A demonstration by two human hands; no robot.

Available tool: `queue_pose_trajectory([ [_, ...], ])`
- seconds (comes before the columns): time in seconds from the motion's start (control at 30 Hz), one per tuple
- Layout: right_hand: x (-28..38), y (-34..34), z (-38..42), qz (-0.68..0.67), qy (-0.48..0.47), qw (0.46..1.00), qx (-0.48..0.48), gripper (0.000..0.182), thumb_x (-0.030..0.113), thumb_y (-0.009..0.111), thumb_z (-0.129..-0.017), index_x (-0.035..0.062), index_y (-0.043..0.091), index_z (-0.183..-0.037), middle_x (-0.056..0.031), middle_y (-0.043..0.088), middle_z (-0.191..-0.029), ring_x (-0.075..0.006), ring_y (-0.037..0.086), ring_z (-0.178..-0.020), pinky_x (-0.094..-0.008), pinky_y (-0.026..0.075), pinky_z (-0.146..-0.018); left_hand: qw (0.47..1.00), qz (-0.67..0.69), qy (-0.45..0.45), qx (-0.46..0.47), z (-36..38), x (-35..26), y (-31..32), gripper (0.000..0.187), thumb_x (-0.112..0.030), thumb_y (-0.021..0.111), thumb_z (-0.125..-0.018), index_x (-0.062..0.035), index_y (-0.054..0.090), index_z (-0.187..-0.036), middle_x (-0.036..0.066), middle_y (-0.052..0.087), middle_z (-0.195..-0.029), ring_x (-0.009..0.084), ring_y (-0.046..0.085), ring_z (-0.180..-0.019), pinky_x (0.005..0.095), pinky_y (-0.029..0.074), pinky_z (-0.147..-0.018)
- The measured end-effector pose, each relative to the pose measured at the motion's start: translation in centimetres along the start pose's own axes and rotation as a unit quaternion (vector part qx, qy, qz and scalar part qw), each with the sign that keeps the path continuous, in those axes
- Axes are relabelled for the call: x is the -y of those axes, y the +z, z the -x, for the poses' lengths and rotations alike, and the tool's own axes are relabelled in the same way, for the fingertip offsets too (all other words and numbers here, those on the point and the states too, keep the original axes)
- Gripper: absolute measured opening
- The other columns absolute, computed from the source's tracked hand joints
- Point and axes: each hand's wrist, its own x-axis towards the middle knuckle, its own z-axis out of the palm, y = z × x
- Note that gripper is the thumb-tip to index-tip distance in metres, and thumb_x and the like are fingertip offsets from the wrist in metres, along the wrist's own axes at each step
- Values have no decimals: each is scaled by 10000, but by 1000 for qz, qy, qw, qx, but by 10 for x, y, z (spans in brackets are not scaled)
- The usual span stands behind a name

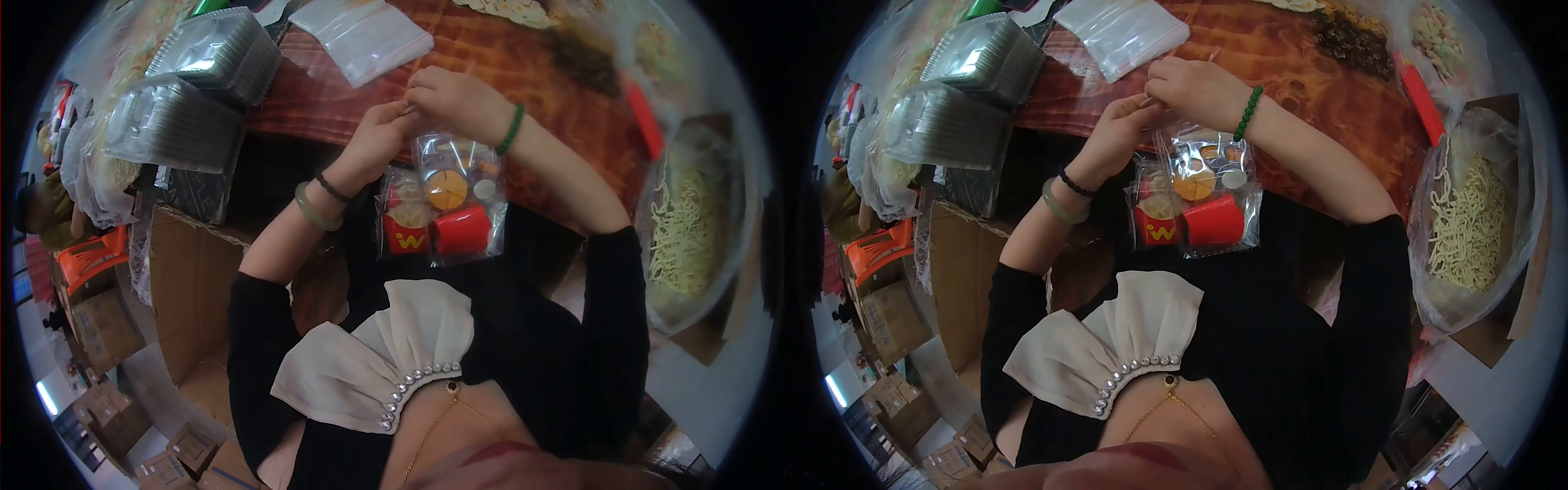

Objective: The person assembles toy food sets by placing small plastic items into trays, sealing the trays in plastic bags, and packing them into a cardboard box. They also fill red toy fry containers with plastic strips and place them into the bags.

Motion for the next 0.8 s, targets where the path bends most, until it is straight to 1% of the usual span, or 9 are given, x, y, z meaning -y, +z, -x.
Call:
queue_pose_trajectory([
  [0.17,0,4,10,-23,39,999,13,156,82,604,-781,40,537,-915,-94,545,-924,-249,590,-850,-334,511,-699,998,-64,-15,6,-2,-1,0,262,-141,460,-960,14,550,-1151,70,625,-1076,132,605,-964,255,480,-845],
  [0.33,-18,-8,29,-130,214,950,-186,60,84,484,-905,44,513,-939,-86,543,-827,-206,583,-786,-322,508,-674,993,-115,-21,19,4,-3,1,274,-141,443,-966,8,543,-1173,83,622,-1098,139,603,-977,271,491,-840],
  [0.4,-42,-28,46,-369,297,813,-340,102,139,445,-954,64,514,-951,-34,545,-806,-126,556,-720,-287,487,-630,999,-40,-21,20,8,-5,0,295,-146,439,-968,4,510,-1212,99,609,-1128,159,606,-984,306,505,-839],
  [0.47,-68,-79,73,-583,390,550,-453,181,157,386,-985,31,515,-960,-32,565,-830,-127,526,-639,-248,460,-603,999,30,-29,16,8,3,-8,297,-139,462,-958,3,497,-1217,106,599,-1146,171,605,-992,318,509,-839],
  [0.53,-127,-105,138,-804,32,570,-163,253,225,378,-994,34,521,-1079,-24,571,-865,-49,494,-640,-164,398,-555,994,99,-37,12,8,6,-7,305,-131,485,-949,1,483,-1223,112,588,-1164,183,605,-1000,330,513,-840],
  [0.57,-118,-104,143,-804,33,571,-164,253,225,378,-994,34,521,-1079,-24,571,-865,-49,494,-640,-164,398,-555,999,51,-19,2,10,7,-3,314,-99,526,-922,1,477,-1216,118,578,-1178,191,601,-1014,325,515,-838],
  [0.63,-76,-100,153,-674,357,618,-190,238,187,518,-942,66,526,-1147,14,585,-909,-17,480,-677,-209,463,-623,1000,2,-2,-5,13,6,6,335,-67,567,-896,1,471,-1209,125,569,-1192,199,597,-1027,319,516,-837],
  [0.7,-32,-74,132,-556,383,737,-36,293,140,613,-880,72,556,-1159,3,588,-972,-16,482,-684,-163,420,-592,999,-35,18,22,14,3,15,296,9,628,-832,-1,519,-1107,136,561,-1200,203,588,-1049,304,516,-838],
  [0.8,-12,-42,123,-551,300,779,-8,184,41,662,-799,71,640,-980,-13,575,-1005,-29,519,-748,-156,413,-615,994,-55,71,70,9,11,20,240,70,621,-799,-7,549,-1015,154,551,-1215,210,588,-1061,286,511,-846],
])
